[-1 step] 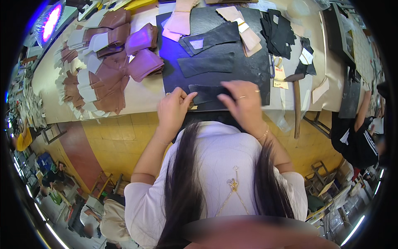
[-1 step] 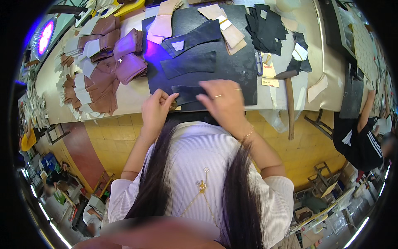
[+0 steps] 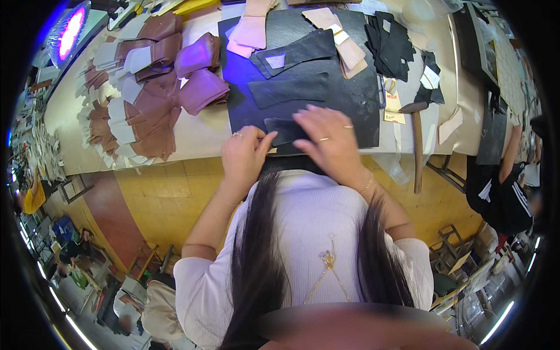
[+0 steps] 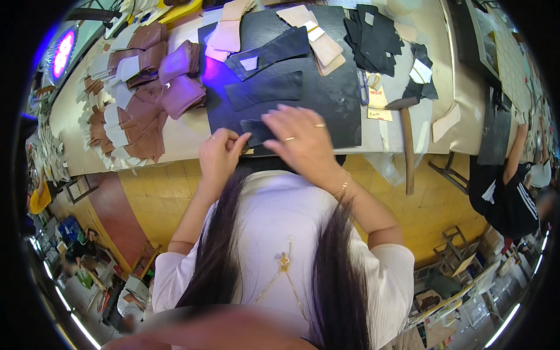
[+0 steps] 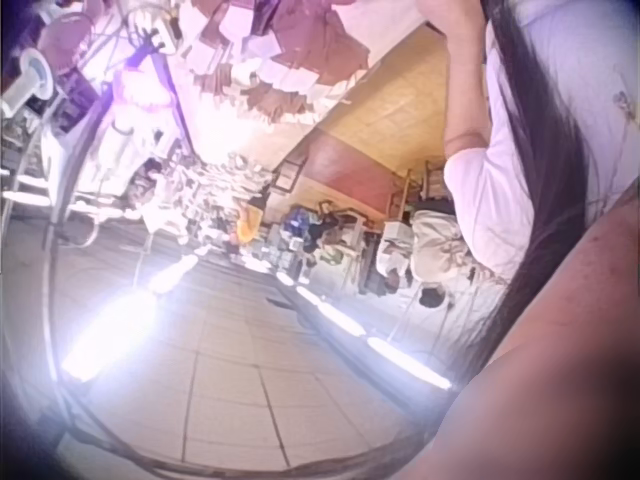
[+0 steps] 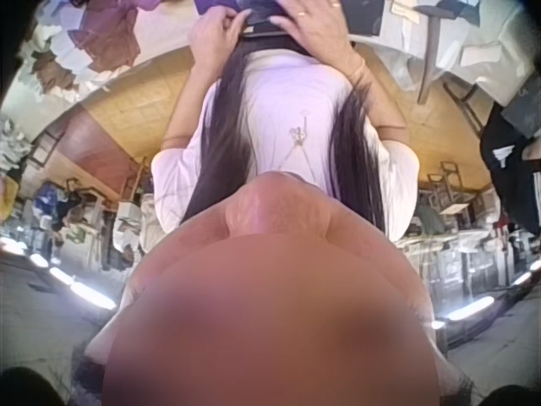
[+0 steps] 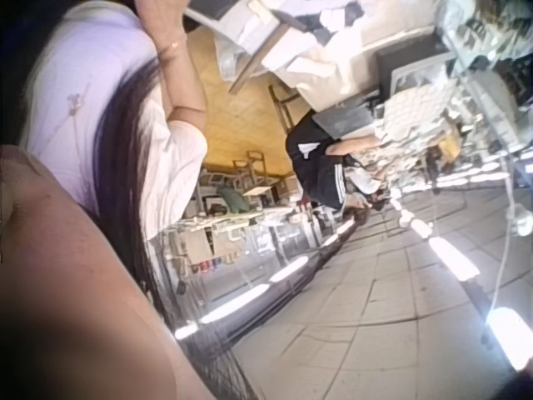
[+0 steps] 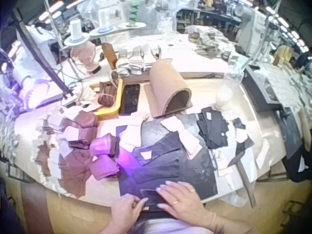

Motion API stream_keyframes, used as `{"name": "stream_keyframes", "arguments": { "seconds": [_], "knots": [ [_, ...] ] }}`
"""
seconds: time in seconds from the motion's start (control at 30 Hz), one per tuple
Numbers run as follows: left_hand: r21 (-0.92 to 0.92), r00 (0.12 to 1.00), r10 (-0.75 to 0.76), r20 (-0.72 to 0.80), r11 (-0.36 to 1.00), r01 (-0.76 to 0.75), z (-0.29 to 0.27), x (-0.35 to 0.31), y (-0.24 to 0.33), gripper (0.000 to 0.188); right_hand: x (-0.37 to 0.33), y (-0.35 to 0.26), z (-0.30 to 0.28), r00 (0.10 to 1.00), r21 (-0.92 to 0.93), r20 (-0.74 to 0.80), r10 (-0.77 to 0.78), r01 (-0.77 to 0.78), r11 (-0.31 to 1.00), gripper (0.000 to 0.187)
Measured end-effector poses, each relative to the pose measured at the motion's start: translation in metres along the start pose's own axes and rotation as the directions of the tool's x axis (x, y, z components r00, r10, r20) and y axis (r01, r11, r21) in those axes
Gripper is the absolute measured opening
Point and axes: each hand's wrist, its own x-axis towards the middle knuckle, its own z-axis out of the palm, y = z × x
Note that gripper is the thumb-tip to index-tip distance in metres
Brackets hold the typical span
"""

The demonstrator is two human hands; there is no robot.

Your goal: The person assembles small leather pieces on a workbench, using a hammer to tap and flatten them. They handle multiple black and beige leather parts, aligning and stacking them, then move to a machine to process additional pieces before returning to manual assembly.

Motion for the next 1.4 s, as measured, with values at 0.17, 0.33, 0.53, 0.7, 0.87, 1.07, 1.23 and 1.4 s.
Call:
{"name": "stream_keyframes", "arguments": {
  "seconds": [0.17, 0.33, 0.53, 0.7, 0.87, 1.07, 1.23, 1.4],
  "knots": [
    [0.24, 0.82, 0.564, -0.092, 0.812, -0.532, 0.017, -0.011, -0.023, 0.041, 0.006, -0.016, 0.042, 0.965, 0.057, 0.235, -0.12, 0.11, 0.992, 0.081],
    [0.359, 0.839, 0.544, 0.01, 0.781, -0.511, 0.018, -0.014, -0.036, 0.039, -0.01, 0.001, 0.033, 0.962, -0.087, 0.268, -0.06, 0.086, 0.993, 0.084],
    [0.381, 0.842, 0.537, 0.053, 0.769, -0.514, 0.014, -0.014, -0.034, 0.043, -0.042, 0.02, 0.005, 0.957, -0.247, 0.248, 0.152, -0.09, 0.965, 0.086],
    [0.316, 0.855, 0.507, 0.114, 0.797, -0.515, 0.014, -0.017, -0.035, 0.058, -0.08, 0.049, -0.022, 0.914, -0.372, 0.083, 0.397, -0.341, 0.863, 0.084],
    [0.299, 0.893, 0.447, 0.05, 0.846, -0.44, 0.033, -0.015, -0.023, 0.066, -0.1, 0.113, -0.053, 0.741, -0.31, -0.341, 0.578, -0.67, 0.675, 0.051],
    [0.155, 0.852, 0.516, -0.085, 0.852, -0.501, 0.029, -0.003, -0.007, 0.055, -0.101, 0.144, -0.049, 0.643, -0.191, -0.422, 0.639, -0.753, 0.63, 0.039],
    [-0.109, 0.842, 0.519, -0.147, 0.838, -0.535, 0.043, 0.017, 0.038, 0.032, -0.076, 0.106, -0.049, 0.68, -0.241, -0.604, 0.415, -0.652, 0.719, 0.032],
    [-0.636, 0.979, 0.196, 0.052, 0.763, -0.119, 0.058, 0.036, 0.061, 0.013, -0.031, 0.057, -0.016, 0.857, 0.099, -0.275, 0.436, -0.426, 0.899, 0.021]
  ]
}}
